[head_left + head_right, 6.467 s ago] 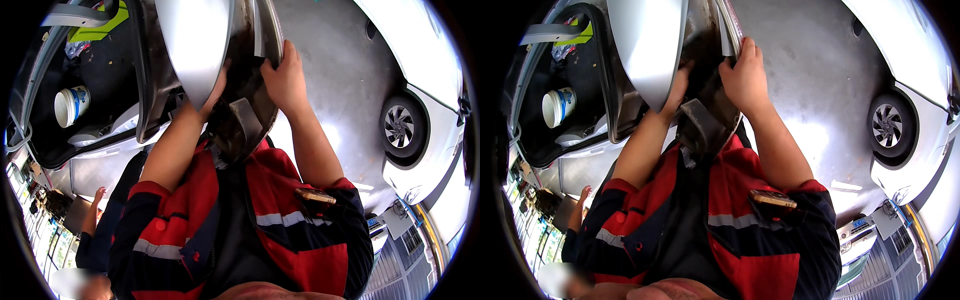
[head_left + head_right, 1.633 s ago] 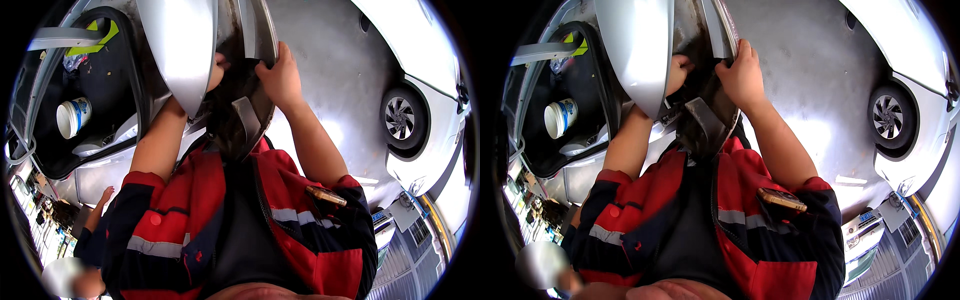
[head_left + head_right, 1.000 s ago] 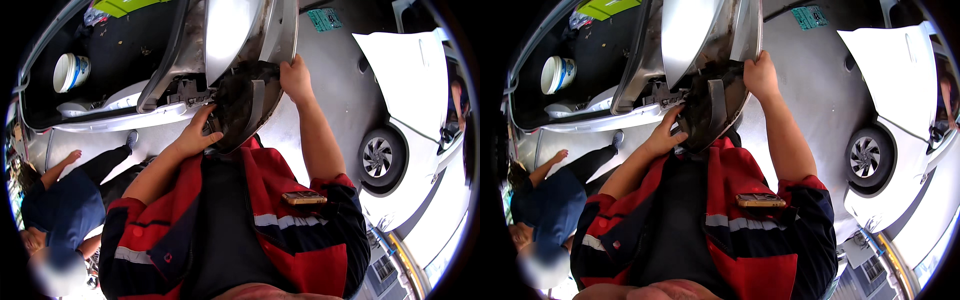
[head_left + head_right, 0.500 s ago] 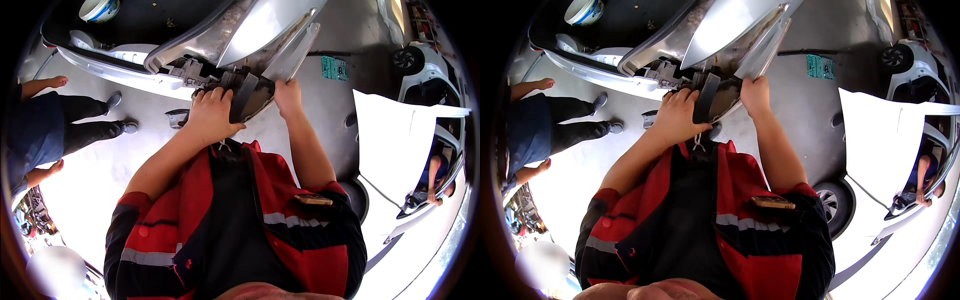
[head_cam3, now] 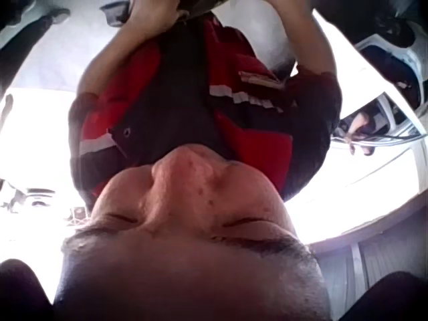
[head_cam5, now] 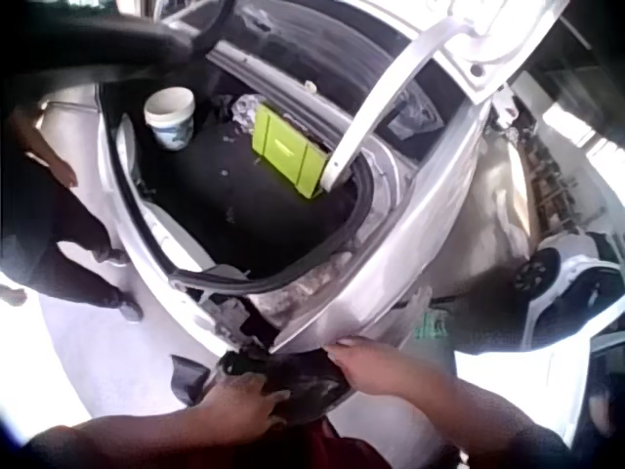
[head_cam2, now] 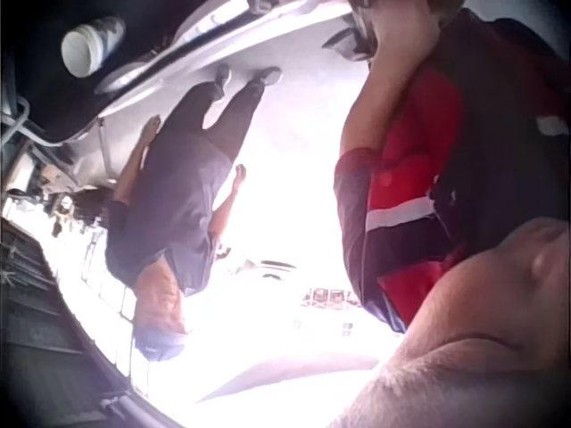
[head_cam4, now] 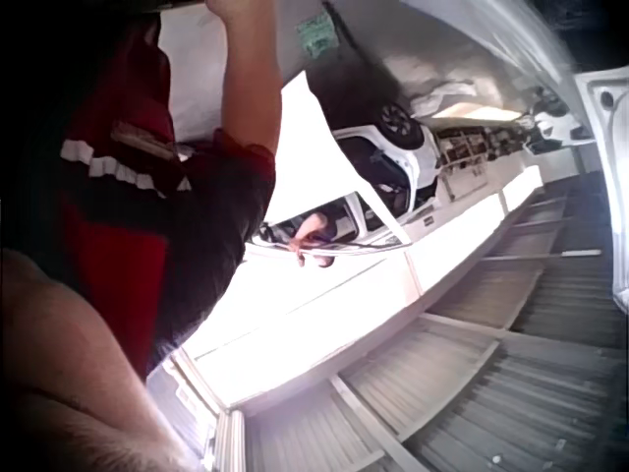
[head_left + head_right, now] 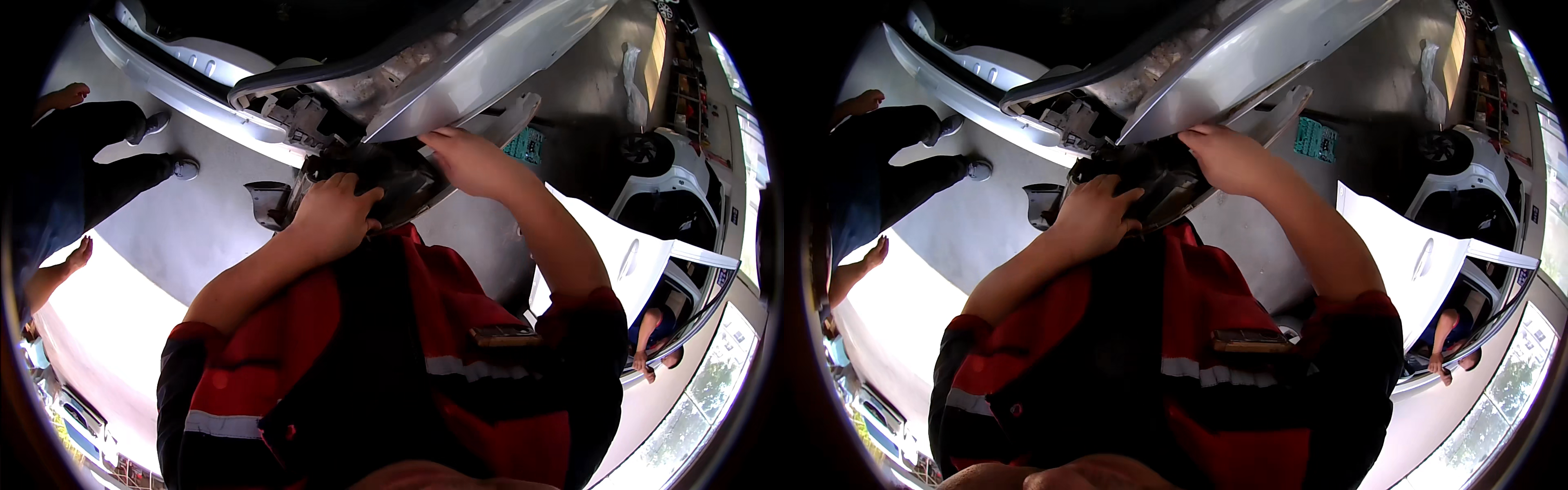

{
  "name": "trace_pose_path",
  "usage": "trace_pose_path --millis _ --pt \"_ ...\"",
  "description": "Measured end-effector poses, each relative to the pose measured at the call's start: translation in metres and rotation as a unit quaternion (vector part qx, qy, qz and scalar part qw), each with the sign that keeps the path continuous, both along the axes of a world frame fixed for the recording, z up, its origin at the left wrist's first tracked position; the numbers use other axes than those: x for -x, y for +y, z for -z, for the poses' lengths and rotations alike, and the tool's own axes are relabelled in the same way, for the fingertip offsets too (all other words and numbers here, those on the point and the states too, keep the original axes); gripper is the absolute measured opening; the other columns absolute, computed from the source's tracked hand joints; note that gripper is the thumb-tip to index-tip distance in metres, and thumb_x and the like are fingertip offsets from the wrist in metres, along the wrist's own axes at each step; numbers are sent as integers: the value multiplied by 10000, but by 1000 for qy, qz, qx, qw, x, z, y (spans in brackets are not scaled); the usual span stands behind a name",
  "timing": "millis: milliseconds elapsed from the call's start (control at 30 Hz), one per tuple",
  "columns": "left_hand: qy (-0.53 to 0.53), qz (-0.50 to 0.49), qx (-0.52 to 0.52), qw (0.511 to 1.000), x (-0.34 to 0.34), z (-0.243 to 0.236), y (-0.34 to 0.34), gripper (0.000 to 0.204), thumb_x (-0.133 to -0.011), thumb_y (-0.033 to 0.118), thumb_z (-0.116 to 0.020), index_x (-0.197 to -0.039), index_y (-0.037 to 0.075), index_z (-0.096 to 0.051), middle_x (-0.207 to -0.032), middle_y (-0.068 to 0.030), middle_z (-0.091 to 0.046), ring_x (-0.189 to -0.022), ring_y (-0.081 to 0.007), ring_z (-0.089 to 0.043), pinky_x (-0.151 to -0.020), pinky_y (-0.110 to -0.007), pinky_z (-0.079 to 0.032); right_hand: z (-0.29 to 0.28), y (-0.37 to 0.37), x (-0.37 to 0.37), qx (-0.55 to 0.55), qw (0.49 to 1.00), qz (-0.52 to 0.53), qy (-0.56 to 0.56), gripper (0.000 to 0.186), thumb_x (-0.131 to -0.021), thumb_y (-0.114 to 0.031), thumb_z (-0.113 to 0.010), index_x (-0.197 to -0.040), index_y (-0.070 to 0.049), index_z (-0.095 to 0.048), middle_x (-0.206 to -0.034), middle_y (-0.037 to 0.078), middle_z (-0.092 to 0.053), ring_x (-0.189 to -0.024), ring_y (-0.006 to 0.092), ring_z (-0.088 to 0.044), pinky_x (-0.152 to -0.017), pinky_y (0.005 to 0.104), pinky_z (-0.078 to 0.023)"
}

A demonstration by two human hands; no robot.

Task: The person removes a taillight assembly from a car trunk, carries it to a workbench, and disassembles it using a screwdriver.

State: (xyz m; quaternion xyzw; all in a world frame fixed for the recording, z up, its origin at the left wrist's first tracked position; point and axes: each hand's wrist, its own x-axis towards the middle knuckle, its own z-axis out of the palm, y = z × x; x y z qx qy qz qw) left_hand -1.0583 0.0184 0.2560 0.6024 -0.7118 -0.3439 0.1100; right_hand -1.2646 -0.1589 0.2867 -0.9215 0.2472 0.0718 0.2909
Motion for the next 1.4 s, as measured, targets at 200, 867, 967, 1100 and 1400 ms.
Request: trace_pose_path --millis 200,867,967,1100,1400 --pt "14 -10 -1 1000 2 -11 -4 458 -777 316 -781 -1177 117 -680 -1193 -215 -602 -1138 -377 -600 -945 -454 -506 50 -38 -38 -13 990 -80 118 272 -988 -190 -506 -1178 -32 -618 -1149 180 -669 -1087 346 -631 -908 454 -513" --pt "47 -37 -18 998 -9 -13 -12 469 -698 238 -816 -1139 138 -694 -1158 -167 -617 -1145 -359 -599 -945 -451 -503 80 -66 -41 -30 978 -176 103 355 -986 -317 -540 -1269 -129 -646 -1282 101 -656 -1192 278 -597 -996 414 -478" --pt "35 -37 -46 998 -8 -17 -20 467 -698 259 -822 -1134 145 -697 -1134 -157 -618 -1117 -348 -604 -913 -445 -510 73 -61 -45 -20 978 -173 114 345 -990 -314 -531 -1252 -127 -657 -1251 104 -671 -1160 285 -614 -978 421 -489" --pt "48 -43 -31 997 -9 -19 -20 529 -706 281 -829 -1181 112 -669 -1130 -152 -620 -1134 -340 -598 -929 -441 -501 57 -55 -50 -7 981 -156 113 319 -980 -290 -535 -1209 -116 -673 -1186 116 -693 -1099 300 -637 -938 431 -503" --pt "293 -62 -171 939 -48 1 -64 551 -985 431 -544 -1280 -32 -585 -1367 -239 -536 -1316 -391 -492 -1074 -438 -419 62 -63 -50 -11 970 -198 141 299 -960 -276 -564 -1212 -141 -651 -1183 81 -680 -1076 303 -630 -908 436 -498"
